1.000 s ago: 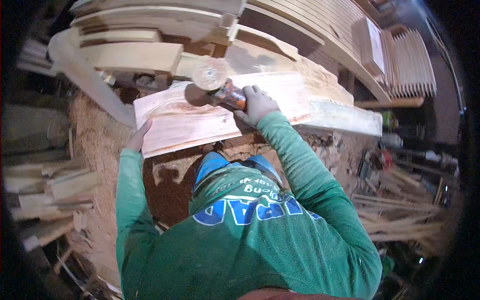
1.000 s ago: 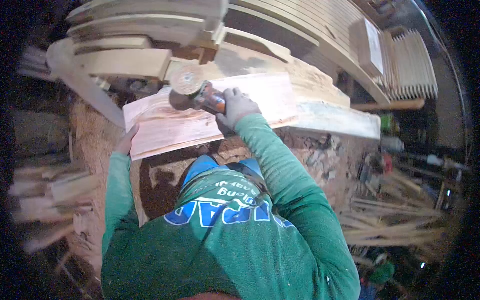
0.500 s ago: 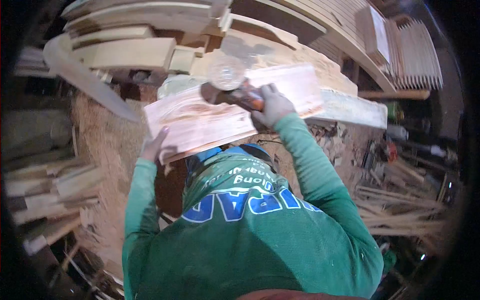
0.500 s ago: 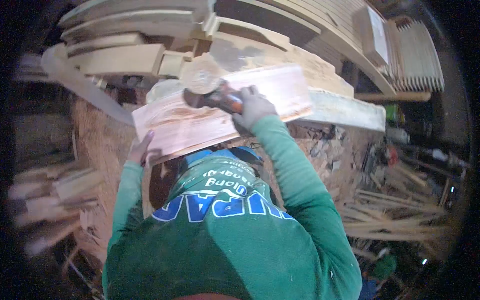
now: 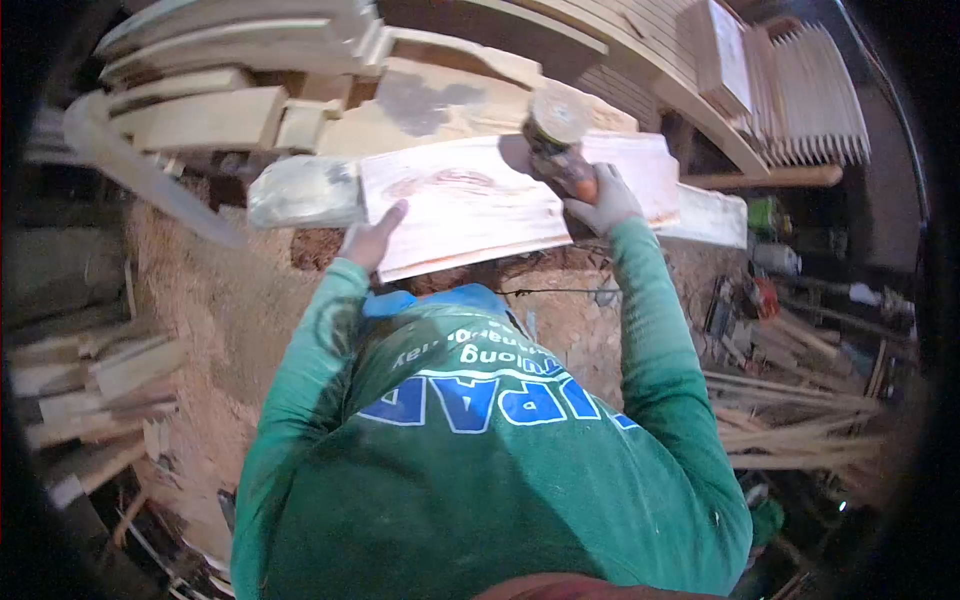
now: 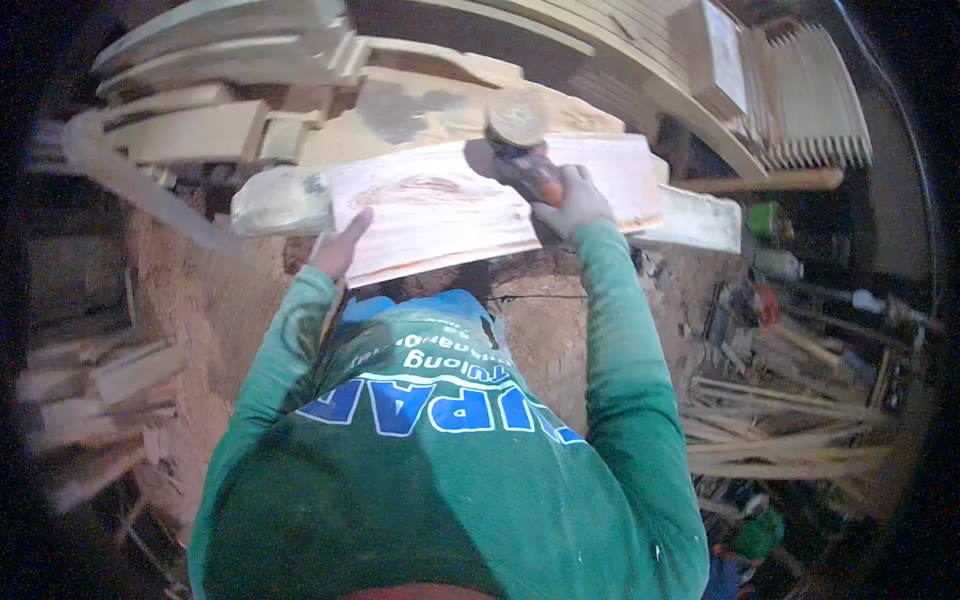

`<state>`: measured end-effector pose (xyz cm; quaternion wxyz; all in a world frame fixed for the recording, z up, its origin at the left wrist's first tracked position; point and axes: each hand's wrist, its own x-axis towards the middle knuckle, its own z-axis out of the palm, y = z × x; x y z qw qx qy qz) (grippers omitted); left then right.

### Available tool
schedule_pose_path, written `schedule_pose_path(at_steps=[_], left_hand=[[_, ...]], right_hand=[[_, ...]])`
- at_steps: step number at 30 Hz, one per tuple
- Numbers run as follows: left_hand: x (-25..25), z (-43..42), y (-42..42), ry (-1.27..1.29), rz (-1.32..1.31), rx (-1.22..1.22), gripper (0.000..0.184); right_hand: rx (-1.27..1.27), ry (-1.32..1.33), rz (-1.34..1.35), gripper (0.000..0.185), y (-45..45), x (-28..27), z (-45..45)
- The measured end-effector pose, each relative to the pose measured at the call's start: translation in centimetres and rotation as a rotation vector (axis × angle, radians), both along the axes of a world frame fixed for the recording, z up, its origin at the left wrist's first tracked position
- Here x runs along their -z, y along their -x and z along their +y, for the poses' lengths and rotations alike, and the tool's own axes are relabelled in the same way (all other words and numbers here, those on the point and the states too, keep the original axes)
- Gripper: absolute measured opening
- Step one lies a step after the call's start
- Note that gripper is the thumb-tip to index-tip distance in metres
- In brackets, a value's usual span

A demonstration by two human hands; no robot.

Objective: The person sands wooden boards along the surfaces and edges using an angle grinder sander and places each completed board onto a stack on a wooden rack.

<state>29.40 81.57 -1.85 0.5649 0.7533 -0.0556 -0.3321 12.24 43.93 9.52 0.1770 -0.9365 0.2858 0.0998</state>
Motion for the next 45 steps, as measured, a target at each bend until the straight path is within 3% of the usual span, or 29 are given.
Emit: schedule_pose_path(at_steps=[3, 5, 8, 11, 12, 13, 15, 17, 20, 23, 25, 26, 27, 29, 30, 33, 34, 36, 39, 40, 43, 45], left_hand=[[-0.5, -0.6, -1.3, -0.030, 0.175, 0.096, 0.101], [-4.7, -1.8, -0.6, -0.195, 0.160, 0.080, 0.096], [-5.3, -2.7, 0.5, -0.743, -0.430, 0.056, 0.094], [-9.2, -4.6, 5.5, -0.861, -1.137, 0.131, 0.098], [-10.3, -6.3, 7.1, -0.545, -0.955, 0.217, 0.102], [-11.4, -8.0, 9.3, -0.241, -0.751, 0.303, 0.107], [-15.0, -12.5, 15.3, 0.053, -0.360, 0.512, 0.108], [-13.5, -14.9, 19.8, 0.128, -0.599, 0.562, 0.119], [-15.0, -17.3, 21.3, -0.128, -0.676, 0.548, 0.121], [-18.9, -18.5, 21.7, 0.017, -0.530, 0.618, 0.117], [-20.3, -18.8, 21.1, 0.418, -0.457, 0.717, 0.107], [-19.9, -19.0, 20.4, 0.539, -0.021, 0.836, 0.101], [-19.3, -19.0, 19.6, 0.635, 0.438, 0.924, 0.096], [-18.2, -19.7, 18.0, 0.609, 0.960, 1.031, 0.086], [-18.0, -20.1, 17.8, 0.542, 0.998, 1.021, 0.068], [-15.6, -21.4, 18.1, 0.223, 0.621, 1.124, 0.059], [-15.0, -21.2, 18.8, 0.272, 0.540, 1.145, 0.041], [-14.2, -21.4, 20.3, 0.275, 0.403, 1.233, 0.037], [-15.9, -22.3, 20.6, 0.330, 0.250, 1.341, 0.030], [-16.3, -22.6, 20.7, 0.362, 0.207, 1.366, 0.030], [-15.2, -24.0, 22.0, 0.347, 0.096, 1.365, 0.034], [-13.9, -25.6, 22.9, 0.322, 0.146, 1.324, 0.038]], right_hand=[[0.073, 0.053, 0.059, 0.071, -0.1, -0.3, -0.9], [0.109, 0.045, 0.101, 0.069, -0.1, -1.6, 0.1], [0.143, -0.009, 0.118, 0.061, -0.2, -2.5, 0.0], [0.249, -0.320, -0.030, 0.065, 1.1, -1.6, 0.6], [0.268, -0.384, -0.148, 0.065, 1.8, -0.2, 1.4], [0.395, -0.777, -0.308, 0.083, 3.1, -2.8, 3.2], [0.397, -0.584, -0.413, 0.070, 3.3, 1.0, 4.6], [0.436, -0.662, -0.621, 0.059, 4.0, 0.9, 5.5], [0.522, -0.601, -0.663, 0.050, 6.0, -4.4, 5.1], [0.468, -0.795, -0.951, 0.046, 9.0, -7.4, 4.0], [0.463, -1.304, -1.023, 0.049, 12.1, -10.0, 2.9], [0.474, -1.645, -1.170, 0.050, 13.3, -8.7, 2.3], [0.370, -1.796, -1.285, 0.053, 14.4, -7.5, 1.6], [0.487, -1.987, -1.570, 0.047, 15.3, -5.2, 2.0], [0.618, -1.912, -1.594, 0.042, 15.9, -3.7, 1.9], [0.966, -1.568, -1.562, 0.032, 18.2, -2.2, 1.8], [1.052, -1.396, -1.504, 0.032, 19.0, -2.5, 2.1], [1.107, -1.146, -1.414, 0.034, 20.4, -3.1, 2.7], [1.094, -1.291, -1.531, 0.032, 20.9, -6.9, 3.6], [0.848, -1.446, -1.492, 0.029, 22.5, -6.1, 2.5], [0.843, -1.513, -1.456, 0.030, 23.9, -4.4, -0.6], [1.027, -1.313, -1.339, 0.025, 23.7, -4.1, -2.6]])
